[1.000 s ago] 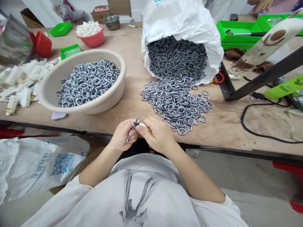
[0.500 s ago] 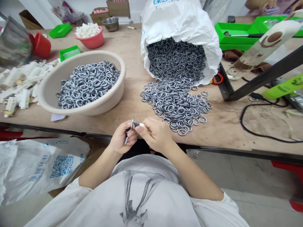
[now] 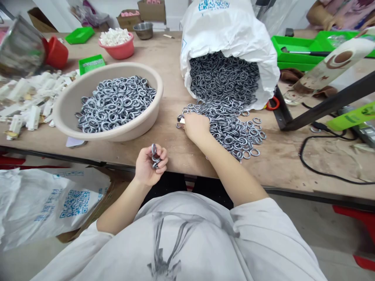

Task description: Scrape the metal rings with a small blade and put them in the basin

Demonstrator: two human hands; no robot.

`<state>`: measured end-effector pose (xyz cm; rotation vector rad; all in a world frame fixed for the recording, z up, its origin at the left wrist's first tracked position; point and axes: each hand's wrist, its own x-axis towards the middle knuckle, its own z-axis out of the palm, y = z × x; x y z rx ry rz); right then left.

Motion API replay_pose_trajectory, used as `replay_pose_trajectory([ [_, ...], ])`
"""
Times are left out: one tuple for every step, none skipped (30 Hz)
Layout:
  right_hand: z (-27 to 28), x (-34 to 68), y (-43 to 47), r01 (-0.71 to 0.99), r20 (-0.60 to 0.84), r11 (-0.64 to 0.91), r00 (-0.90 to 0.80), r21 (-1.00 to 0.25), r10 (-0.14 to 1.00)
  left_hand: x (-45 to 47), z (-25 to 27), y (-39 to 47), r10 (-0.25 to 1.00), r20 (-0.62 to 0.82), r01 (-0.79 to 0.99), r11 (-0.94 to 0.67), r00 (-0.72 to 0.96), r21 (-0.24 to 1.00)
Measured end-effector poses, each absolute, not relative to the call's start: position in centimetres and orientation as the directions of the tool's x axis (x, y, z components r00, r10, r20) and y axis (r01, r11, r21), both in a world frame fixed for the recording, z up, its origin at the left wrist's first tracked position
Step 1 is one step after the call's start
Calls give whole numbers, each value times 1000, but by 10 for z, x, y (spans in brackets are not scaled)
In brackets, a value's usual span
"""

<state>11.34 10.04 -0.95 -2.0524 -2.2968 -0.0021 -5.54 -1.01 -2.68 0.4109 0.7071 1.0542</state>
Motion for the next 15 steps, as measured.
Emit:
replay_pose_trajectory([
  [-8, 116, 99, 992, 40, 112, -110, -50, 993, -54, -27, -9, 905, -338, -627, 424, 260, 653],
  [-7, 121, 97, 992, 36, 105, -103, -65, 994, -53, -27, -7, 914, -343, -608, 401, 217, 685],
  [-6, 125, 94, 992, 37, 93, -91, -86, 995, -52, -27, -6, 920, -345, -590, 385, 186, 710],
  [-5, 131, 91, 991, 43, 79, -75, -111, 996, -51, -27, -4, 924, -344, -576, 376, 169, 726],
  [-5, 136, 87, 988, 53, 68, -61, -137, 997, -50, -27, -3, 924, -342, -568, 375, 169, 732],
  [-5, 140, 83, 985, 61, 59, -50, -161, 997, -49, -27, -1, 922, -343, -566, 383, 182, 730],
  [-6, 144, 79, 982, 64, 53, -42, -184, 997, -48, -27, 1, 915, -347, -565, 400, 203, 722],
  [-7, 147, 75, 978, 66, 52, -39, -203, 997, -48, -26, 2, 906, -356, -563, 421, 229, 711],
  [-8, 150, 72, 973, 74, 56, -41, -224, 996, -47, -25, 4, 897, -364, -558, 442, 252, 702],
  [-9, 151, 68, 966, 93, 66, -44, -252, 995, -47, -25, 5, 889, -369, -553, 458, 272, 696],
  [-10, 153, 65, 953, 122, 79, -45, -293, 992, -46, -24, 6, 883, -372, -548, 470, 287, 692],
  [-11, 153, 61, 930, 156, 93, -40, -356, 987, -46, -23, 7, 879, -371, -545, 476, 298, 690],
  [-12, 153, 57, 888, 182, 110, -30, -446, 983, -44, -22, 8, 878, -368, -544, 479, 306, 689],
  [-12, 152, 52, 818, 189, 125, -21, -561, 982, -43, -22, 8, 879, -364, -541, 477, 309, 692],
  [-13, 150, 46, 713, 171, 133, -20, -688, 985, -40, -21, 7, 882, -360, -535, 472, 305, 701],
])
